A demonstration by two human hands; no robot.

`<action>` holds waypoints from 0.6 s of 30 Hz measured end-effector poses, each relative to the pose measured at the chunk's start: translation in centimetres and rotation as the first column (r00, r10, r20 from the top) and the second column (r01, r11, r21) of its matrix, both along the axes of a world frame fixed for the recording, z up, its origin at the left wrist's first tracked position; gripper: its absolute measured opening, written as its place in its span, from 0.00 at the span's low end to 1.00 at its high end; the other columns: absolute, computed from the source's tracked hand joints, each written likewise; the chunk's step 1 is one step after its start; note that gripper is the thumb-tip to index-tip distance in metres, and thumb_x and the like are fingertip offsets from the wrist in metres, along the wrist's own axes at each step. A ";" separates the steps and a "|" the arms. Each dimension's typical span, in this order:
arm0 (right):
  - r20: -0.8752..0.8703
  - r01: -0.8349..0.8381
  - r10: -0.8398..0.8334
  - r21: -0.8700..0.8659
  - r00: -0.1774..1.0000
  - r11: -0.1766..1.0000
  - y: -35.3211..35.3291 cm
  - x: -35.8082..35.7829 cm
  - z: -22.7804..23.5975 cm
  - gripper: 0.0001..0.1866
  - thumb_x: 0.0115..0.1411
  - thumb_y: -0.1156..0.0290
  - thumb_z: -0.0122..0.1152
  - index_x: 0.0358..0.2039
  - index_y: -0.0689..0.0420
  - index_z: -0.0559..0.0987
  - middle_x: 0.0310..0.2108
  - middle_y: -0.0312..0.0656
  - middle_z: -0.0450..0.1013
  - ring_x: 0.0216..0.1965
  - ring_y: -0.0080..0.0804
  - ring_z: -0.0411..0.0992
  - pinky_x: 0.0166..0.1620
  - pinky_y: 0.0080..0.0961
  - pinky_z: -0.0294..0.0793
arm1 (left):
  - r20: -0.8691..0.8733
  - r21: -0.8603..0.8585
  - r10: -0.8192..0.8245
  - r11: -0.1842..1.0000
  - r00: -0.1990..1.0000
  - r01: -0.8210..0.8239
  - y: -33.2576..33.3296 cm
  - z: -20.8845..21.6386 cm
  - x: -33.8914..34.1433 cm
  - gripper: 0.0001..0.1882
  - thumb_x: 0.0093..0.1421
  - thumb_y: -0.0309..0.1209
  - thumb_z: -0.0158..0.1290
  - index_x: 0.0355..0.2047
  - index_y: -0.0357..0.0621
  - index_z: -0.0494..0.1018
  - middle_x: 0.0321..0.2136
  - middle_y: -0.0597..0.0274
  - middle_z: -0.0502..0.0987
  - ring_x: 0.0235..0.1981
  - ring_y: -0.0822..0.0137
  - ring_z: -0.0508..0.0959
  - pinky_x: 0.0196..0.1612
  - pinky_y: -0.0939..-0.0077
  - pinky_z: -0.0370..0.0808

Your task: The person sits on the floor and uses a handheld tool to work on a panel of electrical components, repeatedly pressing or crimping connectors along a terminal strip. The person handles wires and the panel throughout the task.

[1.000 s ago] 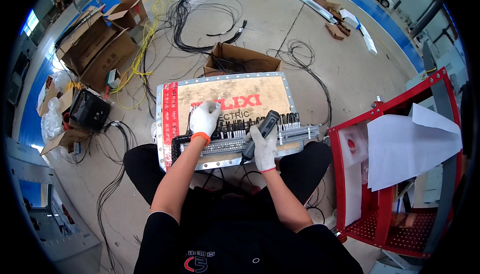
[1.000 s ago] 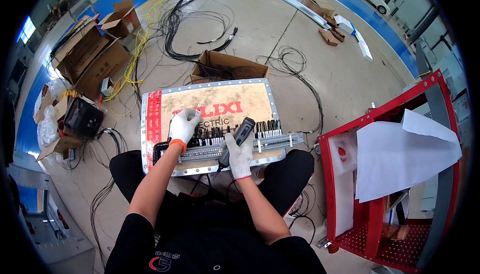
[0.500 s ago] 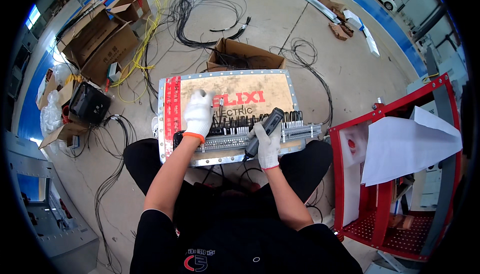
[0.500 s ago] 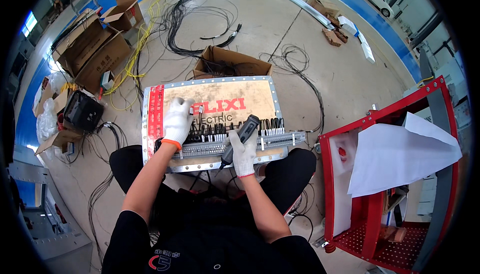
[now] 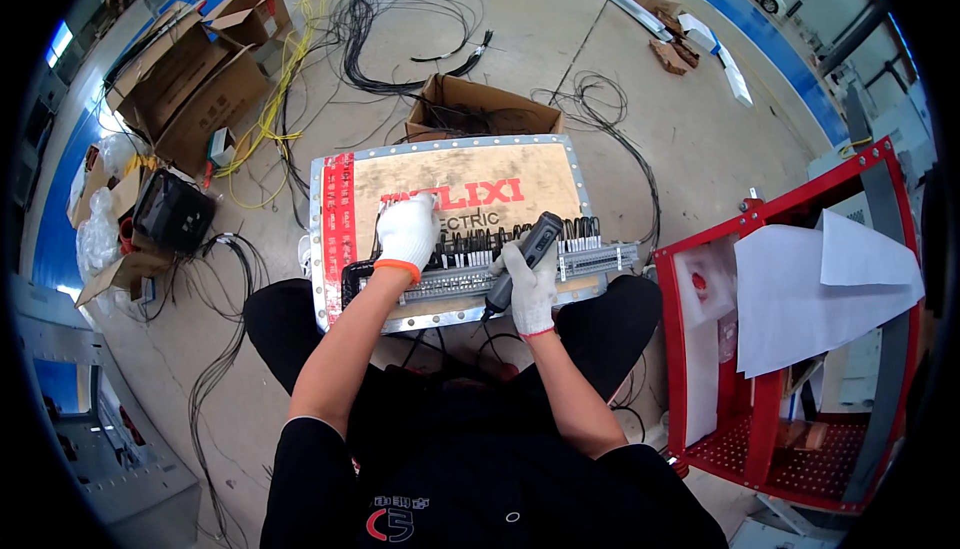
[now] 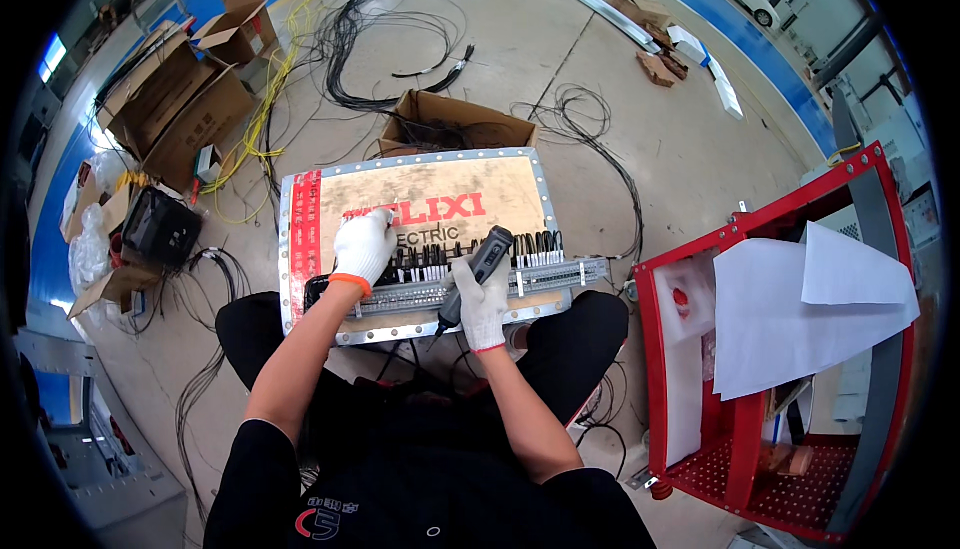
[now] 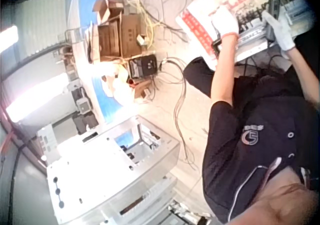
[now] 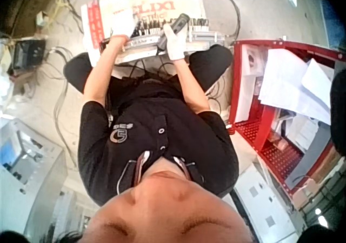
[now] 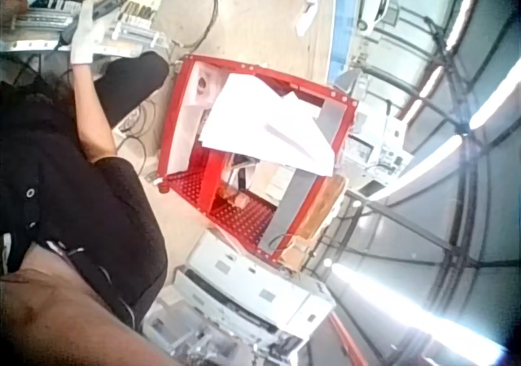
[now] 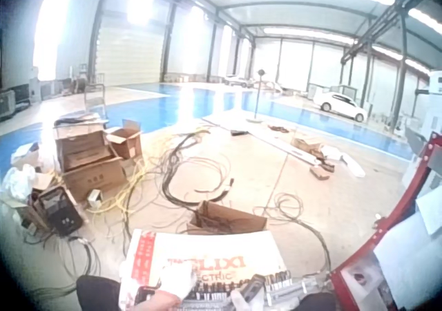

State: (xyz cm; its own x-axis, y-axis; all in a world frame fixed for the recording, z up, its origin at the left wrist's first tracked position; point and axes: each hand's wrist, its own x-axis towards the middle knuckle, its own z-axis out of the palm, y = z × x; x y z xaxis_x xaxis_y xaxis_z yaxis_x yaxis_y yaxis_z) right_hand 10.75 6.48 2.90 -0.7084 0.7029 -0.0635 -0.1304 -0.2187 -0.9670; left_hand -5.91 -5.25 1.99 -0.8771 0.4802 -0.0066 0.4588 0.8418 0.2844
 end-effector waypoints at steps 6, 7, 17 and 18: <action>-0.011 0.003 -0.003 -0.017 1.000 1.000 -0.2 -0.1 -0.3 0.16 0.62 0.76 0.61 0.45 0.60 0.64 0.31 0.41 0.72 0.25 0.28 0.75 0.33 0.28 0.78 | 0.444 0.577 -0.109 0.794 0.890 -0.191 -2.5 -1.8 -1.7 0.12 0.60 0.30 0.57 0.42 0.38 0.78 0.31 0.53 0.84 0.33 0.64 0.83 0.39 0.70 0.78; -0.015 0.005 -0.006 -0.023 1.000 1.000 -0.3 -0.1 -0.1 0.16 0.62 0.76 0.61 0.45 0.60 0.64 0.31 0.41 0.72 0.25 0.28 0.75 0.33 0.28 0.78 | 0.562 0.665 -0.204 0.688 0.802 -0.291 -2.9 -2.3 -2.0 0.12 0.60 0.29 0.58 0.43 0.37 0.77 0.31 0.56 0.84 0.32 0.68 0.82 0.39 0.73 0.77; -0.013 0.030 -0.031 -0.015 0.999 0.999 -0.6 -0.1 0.8 0.12 0.63 0.76 0.58 0.43 0.59 0.66 0.27 0.38 0.71 0.25 0.26 0.74 0.34 0.27 0.78 | 0.565 0.734 -0.360 0.631 0.743 -0.253 -3.8 0.4 -0.7 0.08 0.65 0.26 0.57 0.42 0.36 0.78 0.35 0.65 0.81 0.36 0.78 0.77 0.40 0.83 0.74; -0.010 0.030 -0.030 -0.012 1.000 0.999 -0.5 -0.1 0.5 0.12 0.63 0.76 0.58 0.43 0.59 0.66 0.27 0.38 0.71 0.25 0.26 0.74 0.34 0.27 0.78 | 0.558 0.747 -0.380 0.618 0.738 -0.247 -3.9 0.4 -0.5 0.07 0.65 0.26 0.57 0.42 0.37 0.78 0.36 0.65 0.81 0.36 0.79 0.77 0.40 0.83 0.74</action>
